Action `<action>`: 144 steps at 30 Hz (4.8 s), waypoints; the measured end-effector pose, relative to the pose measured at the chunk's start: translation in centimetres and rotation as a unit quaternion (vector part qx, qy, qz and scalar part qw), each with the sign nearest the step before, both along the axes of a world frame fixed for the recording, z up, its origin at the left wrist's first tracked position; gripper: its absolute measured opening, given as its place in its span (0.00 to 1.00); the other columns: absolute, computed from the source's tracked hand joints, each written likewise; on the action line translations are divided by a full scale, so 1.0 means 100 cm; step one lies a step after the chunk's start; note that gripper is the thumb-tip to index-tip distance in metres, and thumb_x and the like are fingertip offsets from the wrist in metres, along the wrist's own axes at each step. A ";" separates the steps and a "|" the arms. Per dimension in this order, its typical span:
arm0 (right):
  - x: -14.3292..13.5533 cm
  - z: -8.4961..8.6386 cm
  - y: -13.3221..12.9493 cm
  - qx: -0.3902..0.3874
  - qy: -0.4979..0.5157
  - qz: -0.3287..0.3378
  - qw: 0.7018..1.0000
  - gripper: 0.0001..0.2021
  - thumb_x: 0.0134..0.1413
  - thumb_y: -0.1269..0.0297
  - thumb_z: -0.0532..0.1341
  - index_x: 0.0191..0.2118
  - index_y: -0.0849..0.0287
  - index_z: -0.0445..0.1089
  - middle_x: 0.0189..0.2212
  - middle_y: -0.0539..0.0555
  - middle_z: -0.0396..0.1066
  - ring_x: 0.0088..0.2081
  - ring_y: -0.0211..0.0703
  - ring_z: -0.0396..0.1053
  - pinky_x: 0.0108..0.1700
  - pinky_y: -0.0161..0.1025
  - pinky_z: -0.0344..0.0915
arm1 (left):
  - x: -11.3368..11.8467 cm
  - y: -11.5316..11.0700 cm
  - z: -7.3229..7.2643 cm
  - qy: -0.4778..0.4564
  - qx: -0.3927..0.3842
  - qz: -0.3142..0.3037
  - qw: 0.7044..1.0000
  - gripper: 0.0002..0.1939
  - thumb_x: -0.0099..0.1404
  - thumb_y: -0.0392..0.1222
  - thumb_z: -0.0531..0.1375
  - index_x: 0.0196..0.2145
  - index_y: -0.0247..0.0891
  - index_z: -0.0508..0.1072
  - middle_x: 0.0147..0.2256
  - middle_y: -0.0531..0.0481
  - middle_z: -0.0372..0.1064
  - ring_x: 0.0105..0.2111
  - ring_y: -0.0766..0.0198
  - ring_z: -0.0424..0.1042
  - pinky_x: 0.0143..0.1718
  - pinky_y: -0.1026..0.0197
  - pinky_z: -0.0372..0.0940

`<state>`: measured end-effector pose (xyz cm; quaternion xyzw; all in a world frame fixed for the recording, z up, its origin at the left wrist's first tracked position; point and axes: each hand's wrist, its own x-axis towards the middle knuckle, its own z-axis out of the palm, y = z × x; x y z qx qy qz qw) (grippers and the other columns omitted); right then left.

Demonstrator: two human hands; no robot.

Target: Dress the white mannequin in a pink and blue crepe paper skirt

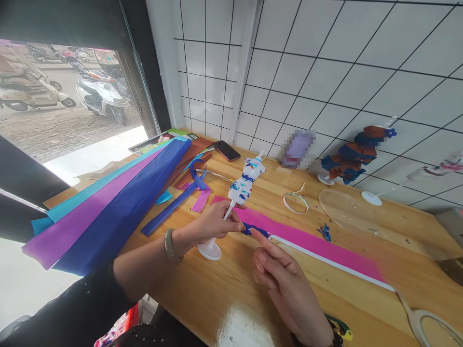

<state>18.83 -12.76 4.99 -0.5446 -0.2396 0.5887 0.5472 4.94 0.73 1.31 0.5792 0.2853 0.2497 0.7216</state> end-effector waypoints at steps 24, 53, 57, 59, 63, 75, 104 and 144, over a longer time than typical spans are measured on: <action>-0.006 -0.021 0.005 0.020 -0.304 0.083 0.949 0.28 0.49 0.53 0.59 0.57 0.53 0.64 0.23 0.47 0.59 0.25 0.35 0.53 0.26 0.33 0.54 | 0.002 -0.004 0.002 0.029 0.063 0.013 0.998 0.23 0.54 0.40 0.61 0.49 0.37 0.66 0.29 0.50 0.71 0.18 0.75 0.57 0.15 0.72 0.51; 0.008 -0.022 0.020 0.289 -0.683 0.011 0.670 0.25 0.58 0.65 0.56 0.61 0.52 0.53 0.40 0.53 0.73 0.42 0.42 0.70 0.44 0.41 0.68 | 0.001 -0.004 0.002 -0.028 -0.054 -0.042 0.997 0.30 0.50 0.44 0.67 0.49 0.35 0.65 0.28 0.52 0.69 0.14 0.80 0.50 0.13 0.71 0.43; 0.005 -0.021 0.024 0.284 -0.679 0.017 0.677 0.25 0.59 0.63 0.56 0.61 0.51 0.52 0.38 0.52 0.74 0.41 0.44 0.71 0.40 0.41 0.70 | 0.000 -0.005 0.003 -0.036 -0.063 -0.053 0.996 0.29 0.51 0.43 0.66 0.50 0.34 0.64 0.29 0.50 0.69 0.14 0.80 0.51 0.13 0.71 0.43; 0.006 -0.022 0.025 0.261 -0.675 0.012 0.690 0.25 0.58 0.61 0.56 0.61 0.50 0.54 0.37 0.52 0.75 0.40 0.45 0.72 0.37 0.41 0.70 | 0.000 -0.005 0.003 -0.045 -0.071 -0.067 0.994 0.29 0.51 0.43 0.66 0.49 0.33 0.64 0.27 0.53 0.68 0.14 0.80 0.50 0.13 0.71 0.43; 0.011 -0.025 0.024 0.233 -0.665 -0.014 0.710 0.23 0.57 0.60 0.57 0.59 0.50 0.58 0.36 0.52 0.75 0.37 0.44 0.72 0.34 0.40 0.70 | -0.001 -0.006 0.003 -0.054 -0.080 -0.093 0.991 0.27 0.53 0.45 0.65 0.48 0.34 0.65 0.22 0.58 0.62 0.13 0.81 0.46 0.13 0.71 0.41; 0.003 -0.015 0.020 0.178 -0.597 -0.059 0.780 0.20 0.54 0.58 0.57 0.53 0.55 0.66 0.35 0.51 0.77 0.30 0.42 0.73 0.27 0.38 0.69 | 0.001 -0.006 0.006 -0.037 -0.067 -0.064 0.995 0.30 0.51 0.45 0.66 0.49 0.33 0.62 0.25 0.55 0.68 0.13 0.80 0.49 0.13 0.70 0.42; 0.010 -0.025 0.024 0.109 -0.410 -0.098 0.900 0.31 0.49 0.58 0.62 0.59 0.59 0.58 0.34 0.54 0.75 0.39 0.44 0.72 0.47 0.47 0.66 | 0.001 -0.006 0.005 -0.019 -0.064 -0.080 0.995 0.31 0.50 0.47 0.67 0.49 0.35 0.64 0.30 0.49 0.72 0.13 0.80 0.49 0.14 0.69 0.42; 0.174 -0.028 0.030 -0.093 -0.727 -0.074 0.676 0.27 0.54 0.59 0.52 0.60 0.62 0.57 0.40 0.59 0.76 0.39 0.51 0.72 0.37 0.42 0.64 | 0.000 -0.007 0.010 0.010 -0.039 -0.066 0.997 0.30 0.51 0.47 0.66 0.49 0.35 0.63 0.27 0.53 0.71 0.12 0.80 0.49 0.12 0.69 0.43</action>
